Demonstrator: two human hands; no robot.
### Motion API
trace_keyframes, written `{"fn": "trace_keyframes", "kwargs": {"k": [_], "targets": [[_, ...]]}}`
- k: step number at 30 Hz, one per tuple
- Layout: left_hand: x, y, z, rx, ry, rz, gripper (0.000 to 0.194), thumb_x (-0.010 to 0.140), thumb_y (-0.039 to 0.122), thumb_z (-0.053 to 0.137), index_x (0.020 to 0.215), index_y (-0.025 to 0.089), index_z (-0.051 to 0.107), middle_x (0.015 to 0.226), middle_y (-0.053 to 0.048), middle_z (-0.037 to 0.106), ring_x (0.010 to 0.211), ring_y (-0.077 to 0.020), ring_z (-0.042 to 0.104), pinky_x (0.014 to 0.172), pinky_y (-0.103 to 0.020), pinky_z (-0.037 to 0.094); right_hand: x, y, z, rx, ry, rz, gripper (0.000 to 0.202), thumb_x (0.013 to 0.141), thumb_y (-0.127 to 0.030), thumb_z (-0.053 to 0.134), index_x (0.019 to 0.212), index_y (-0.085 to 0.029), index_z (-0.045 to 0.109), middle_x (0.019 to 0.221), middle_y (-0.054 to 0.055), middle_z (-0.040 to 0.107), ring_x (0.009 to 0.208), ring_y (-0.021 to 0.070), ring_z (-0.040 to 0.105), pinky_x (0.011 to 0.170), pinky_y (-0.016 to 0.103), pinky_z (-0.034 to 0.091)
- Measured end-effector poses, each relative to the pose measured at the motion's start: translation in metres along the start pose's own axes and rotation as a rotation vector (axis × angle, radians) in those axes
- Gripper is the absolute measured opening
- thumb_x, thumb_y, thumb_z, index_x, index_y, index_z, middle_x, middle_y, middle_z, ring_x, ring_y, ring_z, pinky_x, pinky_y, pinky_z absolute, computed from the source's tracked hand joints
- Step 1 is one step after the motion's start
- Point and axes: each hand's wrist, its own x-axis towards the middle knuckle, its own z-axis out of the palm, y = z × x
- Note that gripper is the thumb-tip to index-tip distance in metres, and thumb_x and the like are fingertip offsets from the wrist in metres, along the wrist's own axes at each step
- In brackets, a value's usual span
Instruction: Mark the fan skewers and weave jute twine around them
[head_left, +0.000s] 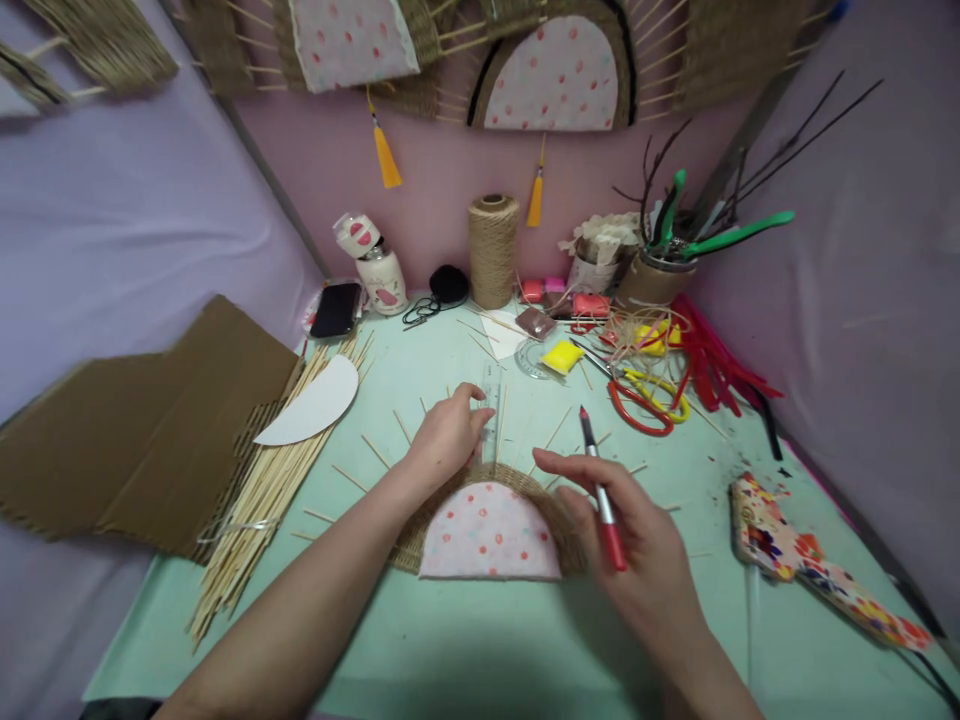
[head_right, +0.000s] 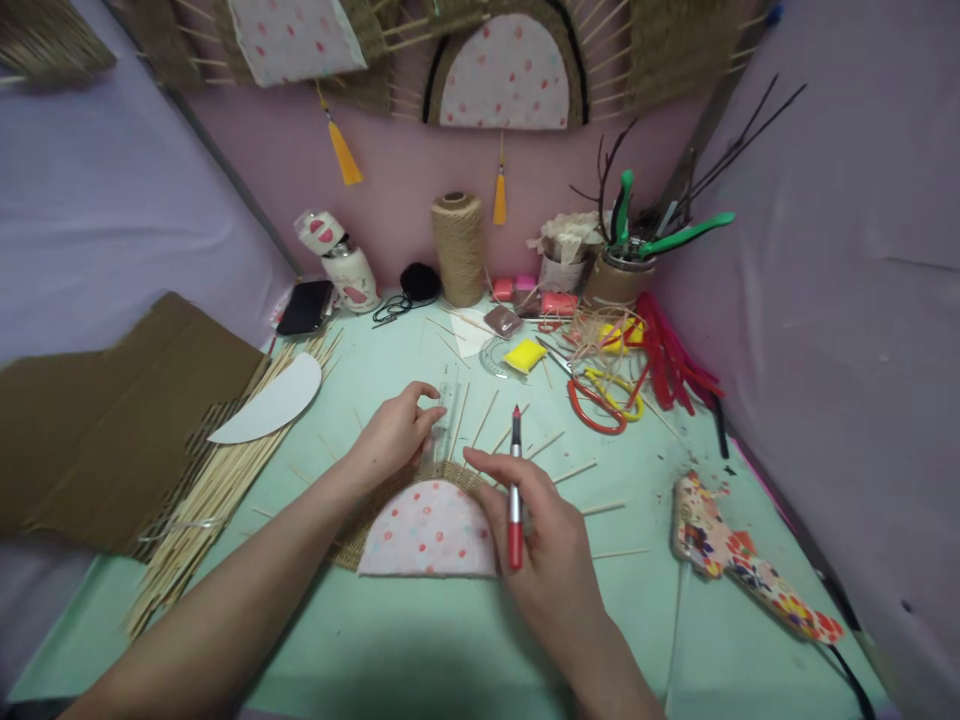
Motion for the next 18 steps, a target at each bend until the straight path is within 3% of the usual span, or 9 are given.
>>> {"fn": "trace_keyframes", "kwargs": {"k": [2,7,12,18], "targets": [[0.0,-0.001,0.001,-0.006,-0.004,-0.009,0.027,0.088,0.034,0.046,0.11,0.019,0.052,0.043,0.006,0.055,0.036,-0.0147,0.05,0.051,-0.025,0.038,0.008,-0.009,0.006,0.165,0.131,0.086,0.019,0.092,-0.032,0.047,0.104,-0.024,0.059,0.096,0.005,0.071,0.084,0.0175,0.068,0.078,0.032,0.053],[-0.002,-0.001,0.002,0.007,-0.057,-0.029,0.03,0.089,0.037,0.044,0.113,0.019,0.05,0.047,0.006,0.057,0.037,-0.0138,0.051,0.053,-0.025,0.039,0.027,-0.009,0.029,0.383,0.115,0.218,0.032,0.092,-0.041,0.045,0.112,-0.02,0.059,0.073,0.002,0.066,0.058,0.0118,0.058,0.057,0.024,0.049],[-0.002,-0.002,0.003,0.094,-0.046,-0.022,0.029,0.089,0.036,0.043,0.112,0.019,0.051,0.047,0.005,0.057,0.045,-0.0153,0.054,0.056,-0.025,0.038,0.032,0.002,0.036,0.287,0.164,0.255,0.034,0.09,-0.044,0.047,0.107,-0.02,0.064,0.064,-0.003,0.051,0.053,0.0095,0.044,0.048,0.02,0.036],[0.0,-0.005,0.006,0.185,-0.01,0.001,0.03,0.089,0.036,0.044,0.112,0.018,0.052,0.049,0.003,0.059,0.058,-0.0187,0.059,0.059,-0.027,0.037,0.029,0.004,0.035,0.27,0.183,0.278,0.035,0.089,-0.046,0.048,0.107,-0.02,0.064,0.066,-0.002,0.05,0.054,0.0096,0.041,0.048,0.021,0.034]]}}
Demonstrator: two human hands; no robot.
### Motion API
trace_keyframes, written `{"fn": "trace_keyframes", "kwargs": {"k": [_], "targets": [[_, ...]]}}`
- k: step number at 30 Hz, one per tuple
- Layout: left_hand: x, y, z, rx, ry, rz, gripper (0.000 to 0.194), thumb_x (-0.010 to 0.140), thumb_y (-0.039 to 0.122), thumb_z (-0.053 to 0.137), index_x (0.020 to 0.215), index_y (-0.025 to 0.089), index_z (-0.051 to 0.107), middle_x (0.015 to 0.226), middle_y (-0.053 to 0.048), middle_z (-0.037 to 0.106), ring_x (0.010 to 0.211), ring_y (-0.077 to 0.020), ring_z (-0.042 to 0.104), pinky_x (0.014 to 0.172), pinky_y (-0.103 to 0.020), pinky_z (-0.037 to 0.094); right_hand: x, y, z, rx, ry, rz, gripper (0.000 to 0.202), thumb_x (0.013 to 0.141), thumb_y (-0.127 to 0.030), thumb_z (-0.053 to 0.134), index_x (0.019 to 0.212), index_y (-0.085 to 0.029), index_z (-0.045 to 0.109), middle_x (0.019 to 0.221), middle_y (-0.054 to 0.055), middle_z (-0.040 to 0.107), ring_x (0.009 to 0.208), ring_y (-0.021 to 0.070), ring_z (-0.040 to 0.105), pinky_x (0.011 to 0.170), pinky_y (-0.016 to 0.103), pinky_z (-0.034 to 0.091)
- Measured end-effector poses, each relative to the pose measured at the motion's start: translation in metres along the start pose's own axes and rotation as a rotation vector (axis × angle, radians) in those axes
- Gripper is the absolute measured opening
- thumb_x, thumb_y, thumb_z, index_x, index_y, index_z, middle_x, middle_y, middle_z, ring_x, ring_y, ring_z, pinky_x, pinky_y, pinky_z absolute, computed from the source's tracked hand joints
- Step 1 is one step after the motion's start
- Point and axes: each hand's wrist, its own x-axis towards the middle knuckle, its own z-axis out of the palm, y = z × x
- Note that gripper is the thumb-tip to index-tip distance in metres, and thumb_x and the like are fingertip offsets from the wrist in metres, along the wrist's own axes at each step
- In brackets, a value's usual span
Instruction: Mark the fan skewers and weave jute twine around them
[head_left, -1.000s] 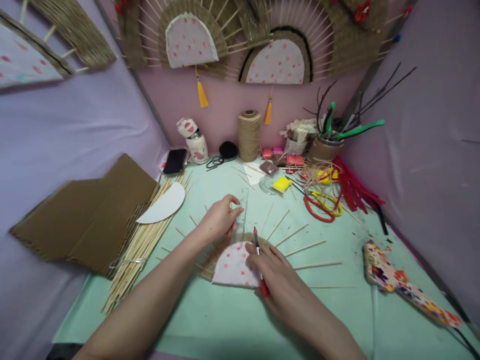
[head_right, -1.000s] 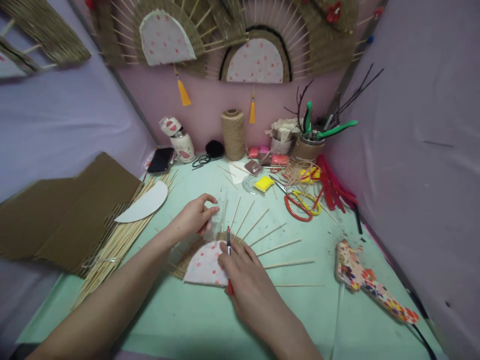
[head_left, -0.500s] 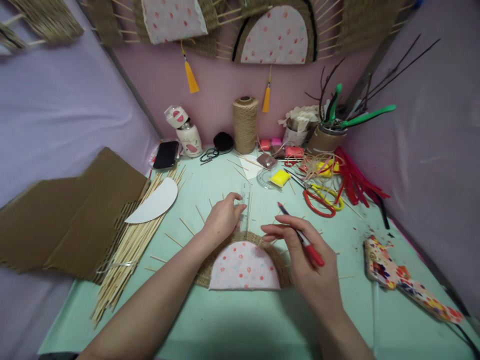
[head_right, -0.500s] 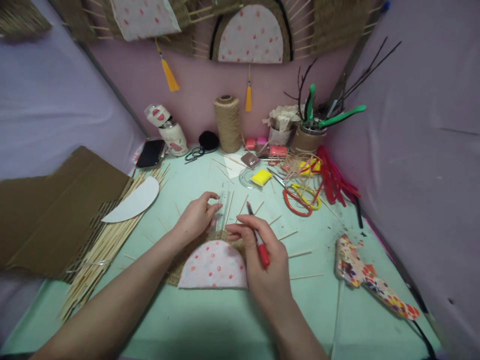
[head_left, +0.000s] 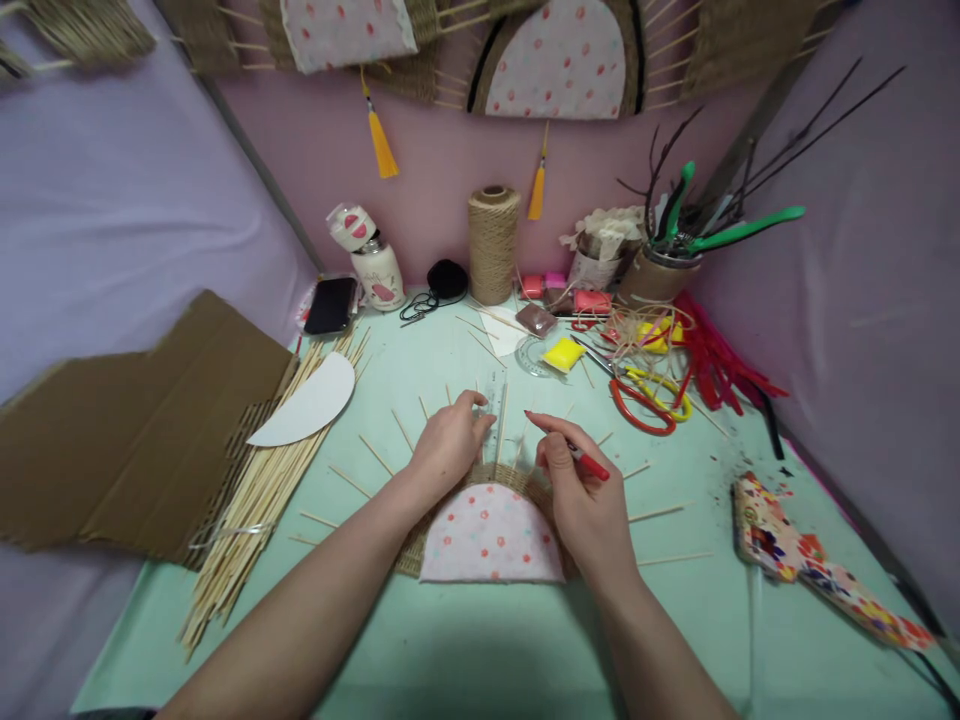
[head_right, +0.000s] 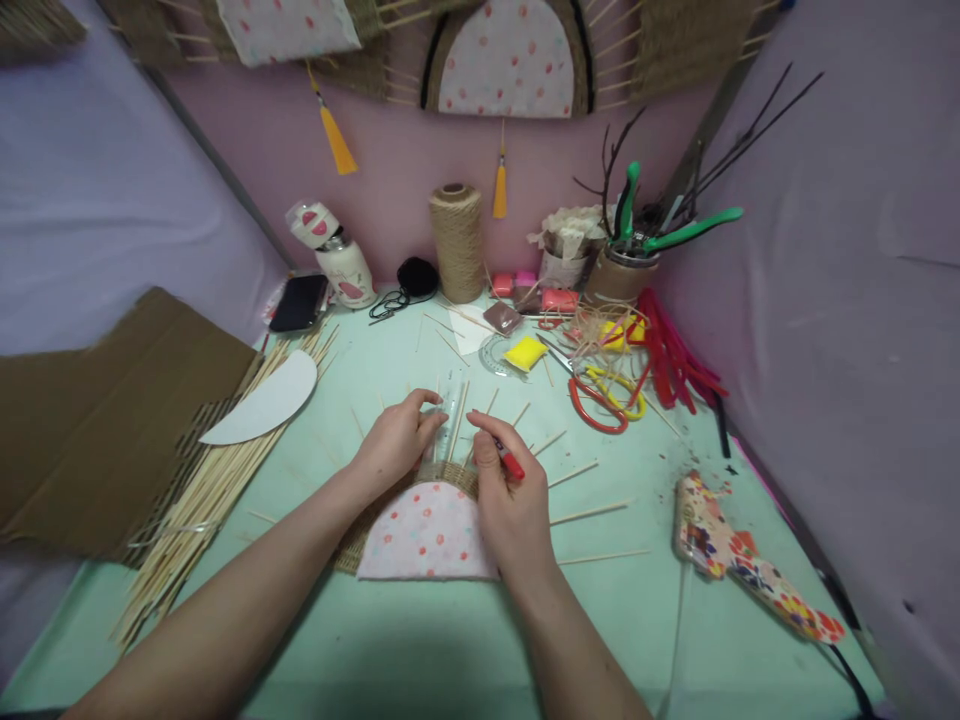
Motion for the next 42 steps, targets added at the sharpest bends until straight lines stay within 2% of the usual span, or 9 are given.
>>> {"fn": "trace_keyframes", "kwargs": {"k": [6,9,12,17,21,31,35,42], "targets": [[0.002,0.0,0.002,0.042,-0.014,-0.003,0.031,0.09,0.036,0.043,0.113,0.017,0.052,0.052,0.001,0.061,0.065,-0.0205,0.062,0.062,-0.028,0.038,0.002,-0.014,-0.002,-0.022,0.013,-0.007,0.036,0.089,-0.046,0.047,0.106,-0.02,0.065,0.067,-0.001,0.052,0.058,0.0117,0.043,0.051,0.022,0.034],[0.002,0.001,0.002,0.048,-0.028,-0.008,0.032,0.09,0.036,0.043,0.114,0.017,0.051,0.052,0.001,0.061,0.064,-0.0204,0.062,0.062,-0.028,0.038,0.006,-0.019,0.001,-0.062,0.062,-0.05,0.034,0.089,-0.045,0.046,0.1,-0.019,0.067,0.068,0.0,0.053,0.061,0.0128,0.045,0.054,0.023,0.035],[0.002,0.0,0.002,0.051,-0.034,-0.018,0.031,0.09,0.035,0.043,0.113,0.017,0.051,0.053,0.001,0.062,0.067,-0.0212,0.063,0.063,-0.028,0.038,0.01,-0.011,0.006,-0.1,0.113,-0.053,0.032,0.089,-0.042,0.046,0.095,-0.018,0.066,0.063,-0.002,0.05,0.057,0.0126,0.044,0.052,0.023,0.034],[0.003,0.0,0.003,0.049,-0.043,-0.023,0.03,0.09,0.035,0.042,0.112,0.018,0.051,0.051,0.001,0.061,0.069,-0.0219,0.063,0.062,-0.028,0.037,0.012,0.008,0.01,-0.161,0.142,-0.021,0.018,0.088,-0.037,0.048,0.083,-0.02,0.052,0.053,-0.007,0.043,0.045,0.0101,0.039,0.044,0.021,0.03],[0.004,0.001,0.005,0.062,-0.047,-0.019,0.029,0.09,0.035,0.043,0.111,0.018,0.052,0.051,0.001,0.061,0.069,-0.0222,0.063,0.062,-0.028,0.037,0.01,0.014,0.011,-0.191,0.167,-0.042,0.016,0.089,-0.034,0.045,0.079,-0.022,0.046,0.049,-0.009,0.038,0.042,0.0097,0.037,0.042,0.021,0.029],[0.005,-0.001,0.008,0.06,-0.058,-0.007,0.029,0.09,0.034,0.042,0.112,0.018,0.051,0.054,0.001,0.062,0.067,-0.0215,0.063,0.061,-0.028,0.038,0.01,0.025,0.022,-0.234,0.232,-0.074,0.016,0.089,-0.032,0.041,0.076,-0.022,0.043,0.056,-0.006,0.046,0.05,0.0122,0.044,0.049,0.023,0.034],[0.004,0.0,0.007,0.07,-0.064,-0.012,0.03,0.09,0.034,0.043,0.113,0.017,0.052,0.059,-0.001,0.064,0.076,-0.0225,0.065,0.067,-0.029,0.039,0.009,0.025,0.023,-0.261,0.236,-0.092,0.017,0.089,-0.032,0.041,0.076,-0.022,0.044,0.059,-0.005,0.048,0.053,0.0129,0.046,0.052,0.024,0.035],[0.003,0.001,0.006,0.064,-0.05,-0.012,0.031,0.09,0.035,0.043,0.113,0.017,0.052,0.072,-0.006,0.068,0.077,-0.0223,0.064,0.066,-0.029,0.04,0.009,0.025,0.024,-0.265,0.207,-0.079,0.019,0.09,-0.034,0.041,0.076,-0.022,0.043,0.055,-0.007,0.044,0.05,0.0125,0.042,0.05,0.024,0.033]]}}
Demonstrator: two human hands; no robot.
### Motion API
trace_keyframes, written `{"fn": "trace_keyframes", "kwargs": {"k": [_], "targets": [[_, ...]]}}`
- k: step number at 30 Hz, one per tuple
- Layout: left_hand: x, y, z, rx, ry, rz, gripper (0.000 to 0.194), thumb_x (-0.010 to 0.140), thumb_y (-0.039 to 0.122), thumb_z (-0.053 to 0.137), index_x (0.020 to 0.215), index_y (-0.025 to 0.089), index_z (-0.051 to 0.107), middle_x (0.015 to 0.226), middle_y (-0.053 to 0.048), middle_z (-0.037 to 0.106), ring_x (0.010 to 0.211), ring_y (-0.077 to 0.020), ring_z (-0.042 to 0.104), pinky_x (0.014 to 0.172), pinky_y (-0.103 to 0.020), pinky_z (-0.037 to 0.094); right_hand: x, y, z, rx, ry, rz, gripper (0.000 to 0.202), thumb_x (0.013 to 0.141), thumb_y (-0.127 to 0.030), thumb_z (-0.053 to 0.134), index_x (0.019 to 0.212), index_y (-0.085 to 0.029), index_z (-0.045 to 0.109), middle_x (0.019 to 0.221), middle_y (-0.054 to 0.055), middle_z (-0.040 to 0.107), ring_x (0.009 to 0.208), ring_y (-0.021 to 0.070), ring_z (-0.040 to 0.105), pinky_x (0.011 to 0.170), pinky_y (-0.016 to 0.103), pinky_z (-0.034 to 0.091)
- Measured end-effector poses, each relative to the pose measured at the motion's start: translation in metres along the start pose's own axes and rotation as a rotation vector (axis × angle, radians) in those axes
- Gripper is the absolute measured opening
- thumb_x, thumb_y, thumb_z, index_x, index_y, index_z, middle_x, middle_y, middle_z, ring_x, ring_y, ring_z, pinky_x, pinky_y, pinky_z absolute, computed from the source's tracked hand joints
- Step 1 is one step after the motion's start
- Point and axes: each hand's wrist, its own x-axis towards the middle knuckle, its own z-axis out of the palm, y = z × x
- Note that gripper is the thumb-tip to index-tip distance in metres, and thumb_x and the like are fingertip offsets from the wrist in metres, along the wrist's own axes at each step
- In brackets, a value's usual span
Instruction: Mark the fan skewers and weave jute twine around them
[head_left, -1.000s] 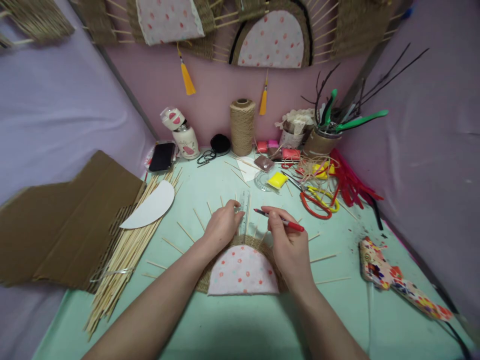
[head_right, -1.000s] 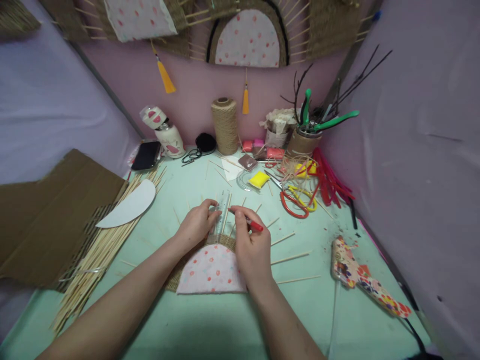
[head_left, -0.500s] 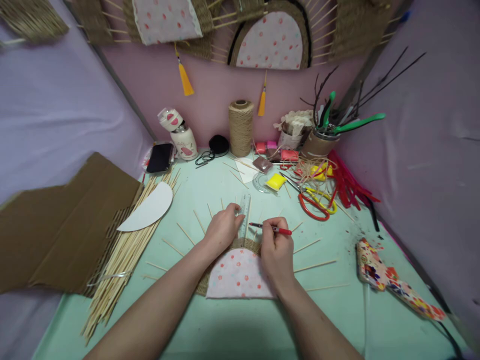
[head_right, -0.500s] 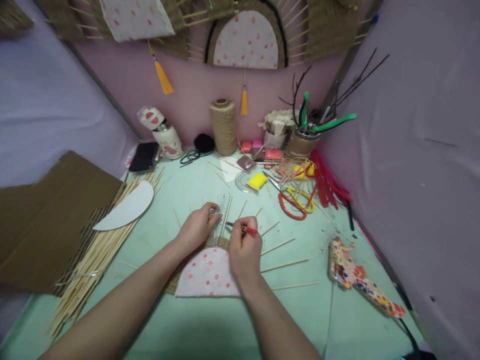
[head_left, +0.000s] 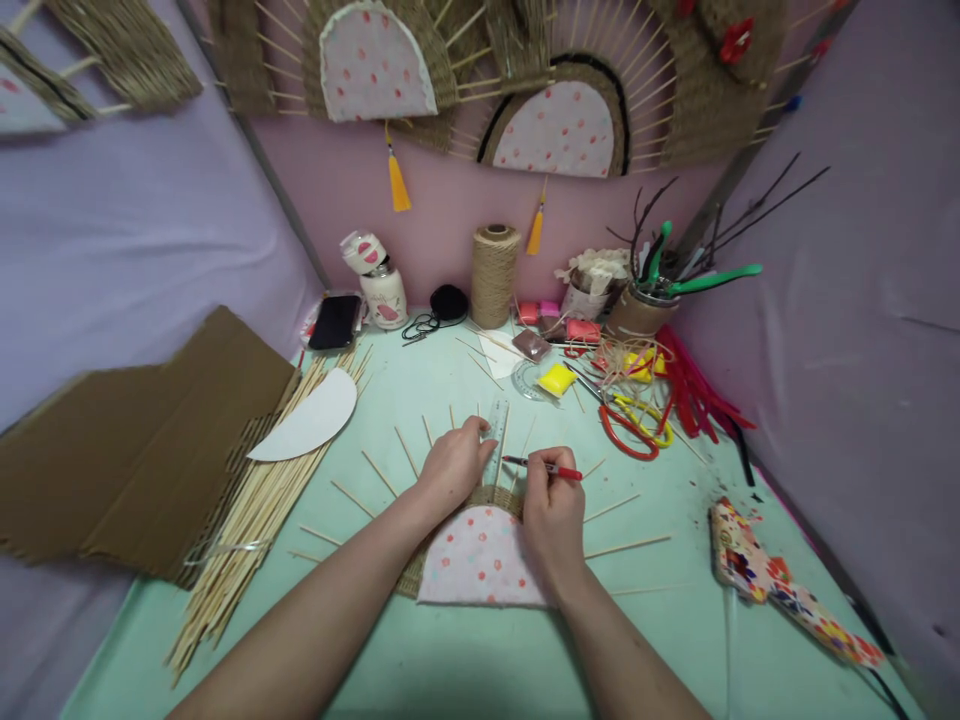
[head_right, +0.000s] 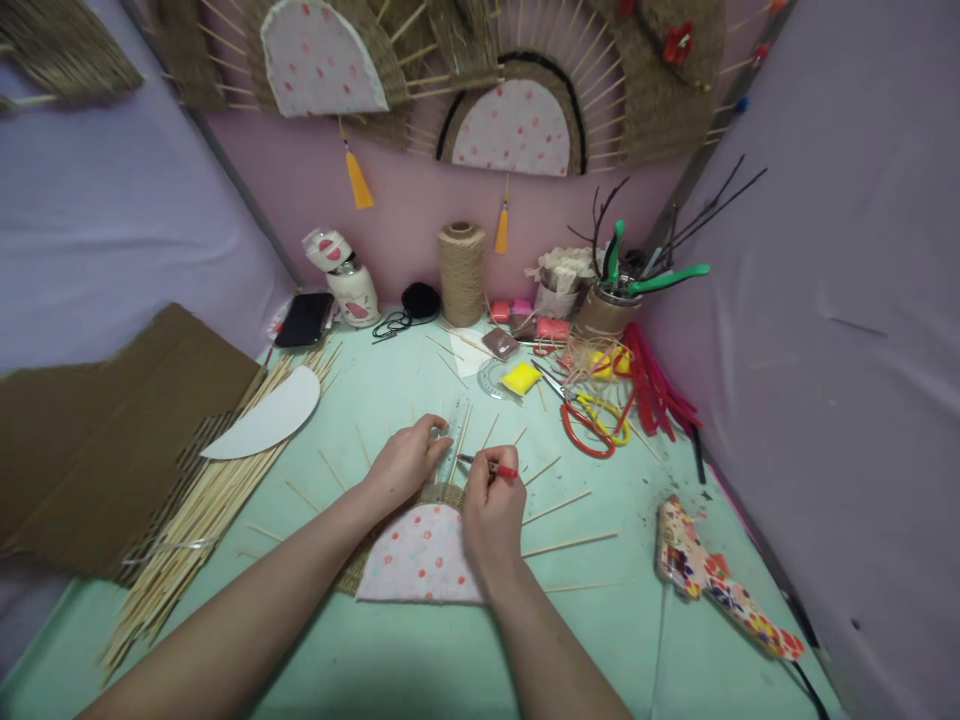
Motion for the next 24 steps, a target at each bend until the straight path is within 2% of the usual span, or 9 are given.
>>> {"fn": "trace_keyframes", "kwargs": {"k": [9,24], "targets": [[-0.0013,0.0007,0.0001,-0.003,0.01,0.008,0.032,0.089,0.034,0.043,0.114,0.016,0.053,0.081,-0.009,0.07,0.08,-0.0223,0.065,0.068,-0.028,0.041,0.0002,-0.0006,0.0,-0.008,0.005,-0.002,0.019,0.089,-0.035,0.042,0.075,-0.022,0.044,0.057,-0.006,0.046,0.051,0.0129,0.042,0.052,0.025,0.033],[-0.0021,0.0049,-0.0035,-0.011,-0.006,-0.022,0.032,0.09,0.034,0.043,0.114,0.016,0.053,0.071,-0.006,0.068,0.077,-0.0213,0.065,0.067,-0.028,0.042,0.0002,-0.0004,0.0002,-0.017,0.004,-0.016,0.019,0.09,-0.034,0.041,0.076,-0.021,0.044,0.057,-0.006,0.045,0.051,0.0133,0.043,0.051,0.025,0.033]]}}
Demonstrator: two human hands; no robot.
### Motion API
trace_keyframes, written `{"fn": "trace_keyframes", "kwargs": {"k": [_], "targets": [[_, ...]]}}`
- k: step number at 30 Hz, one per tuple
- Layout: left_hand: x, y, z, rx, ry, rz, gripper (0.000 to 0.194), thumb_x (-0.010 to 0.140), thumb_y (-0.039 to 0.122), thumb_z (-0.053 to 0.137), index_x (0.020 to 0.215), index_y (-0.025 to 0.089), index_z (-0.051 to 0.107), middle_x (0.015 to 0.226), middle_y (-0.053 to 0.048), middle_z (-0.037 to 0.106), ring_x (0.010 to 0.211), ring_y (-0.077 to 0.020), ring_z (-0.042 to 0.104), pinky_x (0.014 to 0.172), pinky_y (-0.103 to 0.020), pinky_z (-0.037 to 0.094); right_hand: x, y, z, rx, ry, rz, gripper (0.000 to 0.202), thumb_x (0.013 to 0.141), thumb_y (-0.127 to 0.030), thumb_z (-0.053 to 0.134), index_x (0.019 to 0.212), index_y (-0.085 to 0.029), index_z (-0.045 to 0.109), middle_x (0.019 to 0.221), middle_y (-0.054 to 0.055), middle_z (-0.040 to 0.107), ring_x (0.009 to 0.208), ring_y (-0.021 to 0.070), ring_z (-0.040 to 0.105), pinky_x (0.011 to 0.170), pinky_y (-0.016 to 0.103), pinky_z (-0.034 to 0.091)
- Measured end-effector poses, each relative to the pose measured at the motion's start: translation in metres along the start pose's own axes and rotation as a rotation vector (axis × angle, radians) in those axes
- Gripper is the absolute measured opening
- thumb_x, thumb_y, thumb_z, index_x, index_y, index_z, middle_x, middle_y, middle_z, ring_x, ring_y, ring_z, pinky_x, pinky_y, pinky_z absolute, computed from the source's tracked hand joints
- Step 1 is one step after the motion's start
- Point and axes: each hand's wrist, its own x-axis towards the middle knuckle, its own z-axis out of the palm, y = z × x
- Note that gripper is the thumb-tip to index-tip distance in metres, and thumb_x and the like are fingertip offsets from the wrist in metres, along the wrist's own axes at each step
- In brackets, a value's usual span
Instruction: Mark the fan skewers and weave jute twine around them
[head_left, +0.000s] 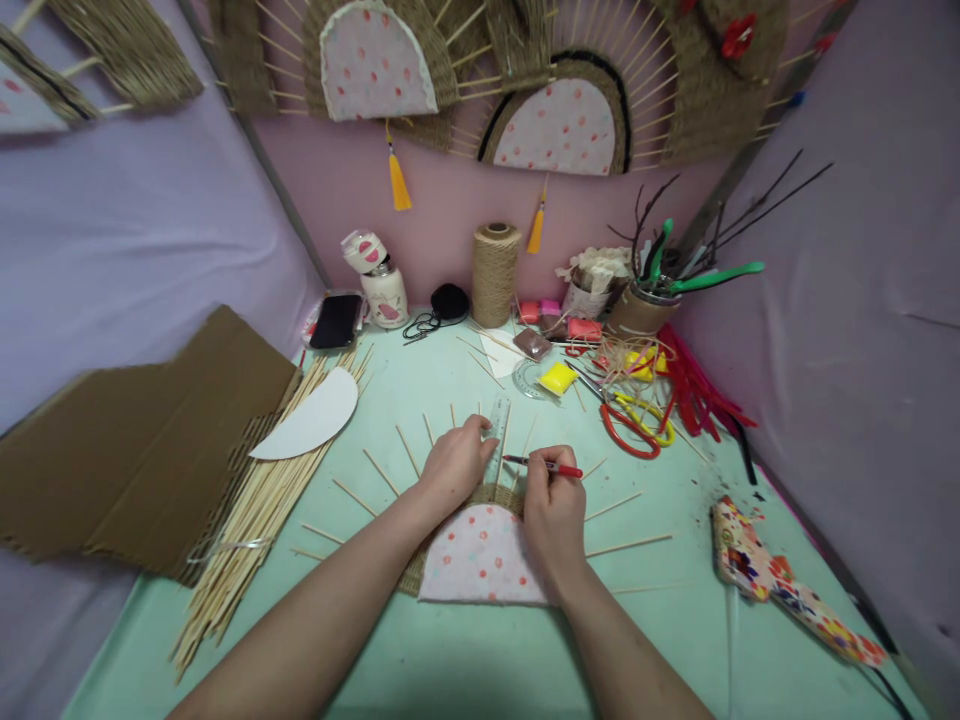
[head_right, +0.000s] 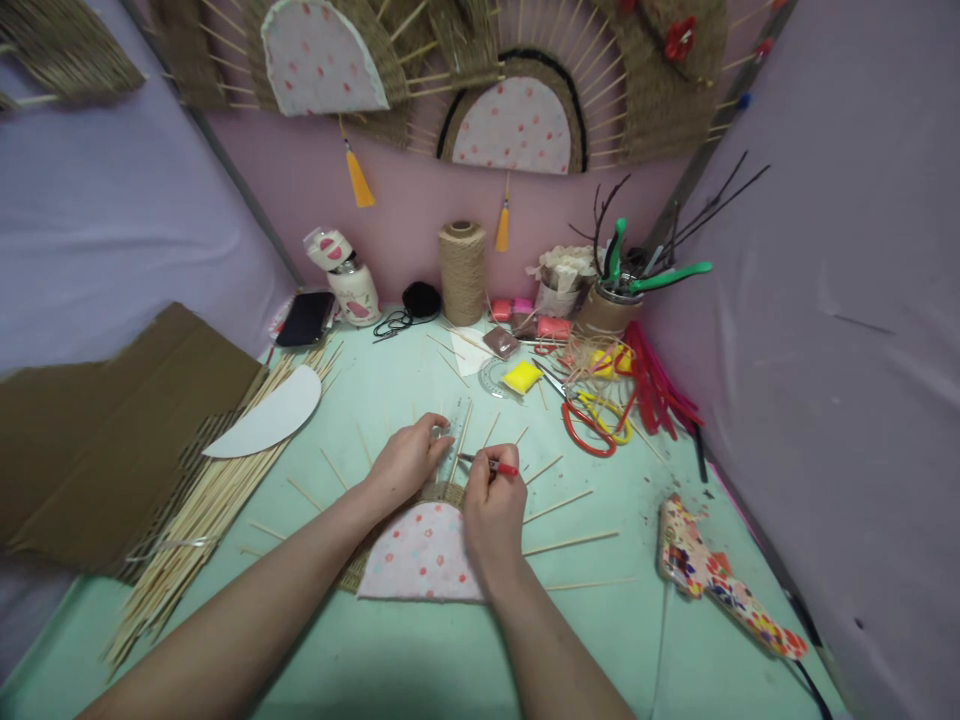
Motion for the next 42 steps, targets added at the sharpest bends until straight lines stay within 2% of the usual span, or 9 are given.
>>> {"fn": "trace_keyframes", "kwargs": {"k": [4,15,42], "targets": [[0.0005,-0.0011,0.0008,-0.003,-0.008,0.006,0.033,0.09,0.034,0.042,0.115,0.016,0.053,0.065,-0.005,0.067,0.077,-0.0224,0.066,0.068,-0.029,0.042,-0.0001,-0.0008,-0.0004,0.01,0.001,0.001,0.019,0.09,-0.034,0.041,0.076,-0.022,0.044,0.057,-0.006,0.045,0.051,0.0132,0.043,0.051,0.025,0.034],[0.0003,-0.001,0.0013,0.02,-0.001,-0.006,0.032,0.09,0.035,0.044,0.115,0.017,0.053,0.076,-0.007,0.07,0.083,-0.0225,0.065,0.071,-0.029,0.042,-0.0002,-0.0016,-0.0004,0.001,-0.005,0.007,0.019,0.09,-0.033,0.041,0.075,-0.022,0.044,0.054,-0.007,0.041,0.049,0.0128,0.041,0.05,0.025,0.032],[0.001,-0.0024,0.0024,0.026,0.001,0.009,0.032,0.089,0.035,0.043,0.114,0.017,0.053,0.083,-0.009,0.07,0.082,-0.0229,0.065,0.069,-0.029,0.041,-0.0005,-0.0005,0.0002,-0.001,-0.002,0.007,0.018,0.09,-0.032,0.041,0.075,-0.022,0.043,0.055,-0.007,0.041,0.049,0.0121,0.04,0.051,0.024,0.033]]}}
